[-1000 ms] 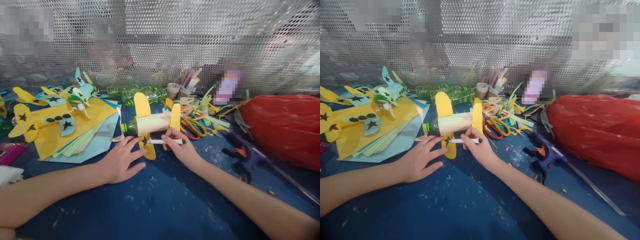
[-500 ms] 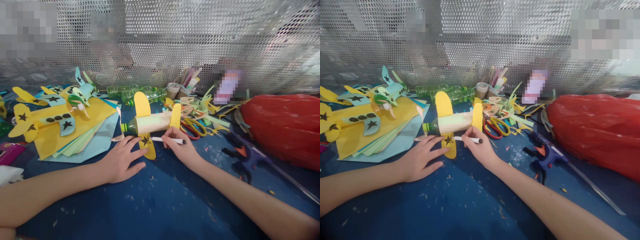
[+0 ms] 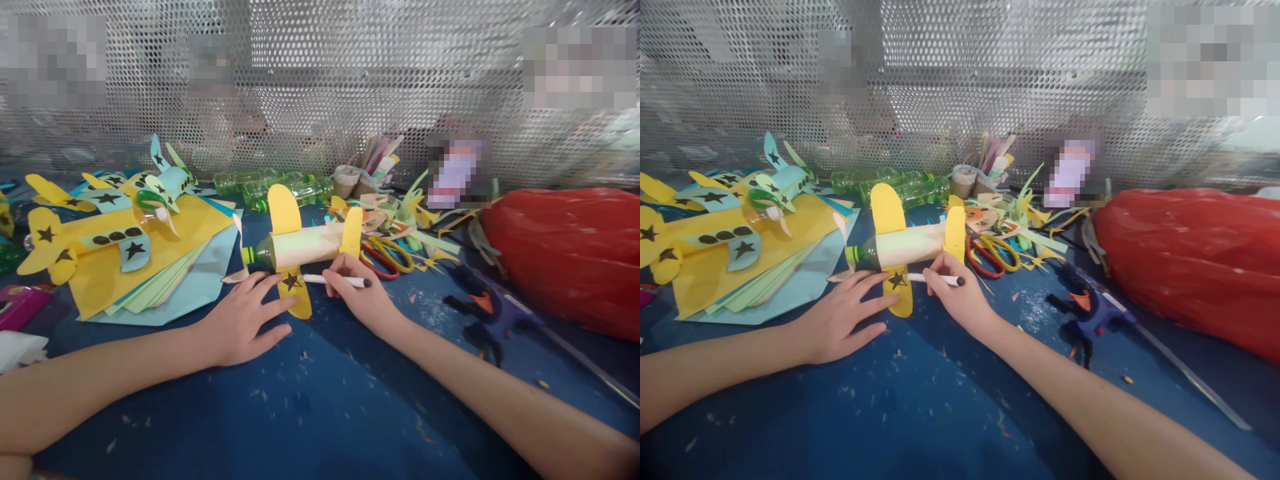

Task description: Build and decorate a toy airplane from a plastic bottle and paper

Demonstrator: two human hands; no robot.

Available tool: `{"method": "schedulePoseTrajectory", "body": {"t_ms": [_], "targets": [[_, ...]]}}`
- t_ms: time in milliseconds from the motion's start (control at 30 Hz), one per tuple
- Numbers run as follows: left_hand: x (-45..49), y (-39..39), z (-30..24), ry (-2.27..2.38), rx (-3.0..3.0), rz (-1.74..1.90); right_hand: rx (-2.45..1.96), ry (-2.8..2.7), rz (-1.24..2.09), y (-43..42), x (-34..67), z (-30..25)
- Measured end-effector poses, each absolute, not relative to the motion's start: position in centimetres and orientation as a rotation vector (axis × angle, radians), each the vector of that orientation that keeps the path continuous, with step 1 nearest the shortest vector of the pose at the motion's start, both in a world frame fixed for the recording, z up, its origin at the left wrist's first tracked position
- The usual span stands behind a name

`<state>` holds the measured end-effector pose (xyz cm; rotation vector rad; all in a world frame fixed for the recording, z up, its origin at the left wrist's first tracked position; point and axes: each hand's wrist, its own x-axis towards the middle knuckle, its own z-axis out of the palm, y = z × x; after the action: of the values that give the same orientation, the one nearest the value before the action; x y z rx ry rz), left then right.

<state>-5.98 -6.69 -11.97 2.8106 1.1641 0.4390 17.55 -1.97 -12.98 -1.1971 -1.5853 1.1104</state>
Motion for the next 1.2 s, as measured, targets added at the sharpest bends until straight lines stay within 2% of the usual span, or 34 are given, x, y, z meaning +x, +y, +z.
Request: {"method": "schedulePoseTrajectory", "body": {"t_ms": [1200], "targets": [[-6.02,-6.64,-11.96,1.156,2.814,0.451,-1.196,-1.593,1.093,-2.11,17.44,-12.61]]}}
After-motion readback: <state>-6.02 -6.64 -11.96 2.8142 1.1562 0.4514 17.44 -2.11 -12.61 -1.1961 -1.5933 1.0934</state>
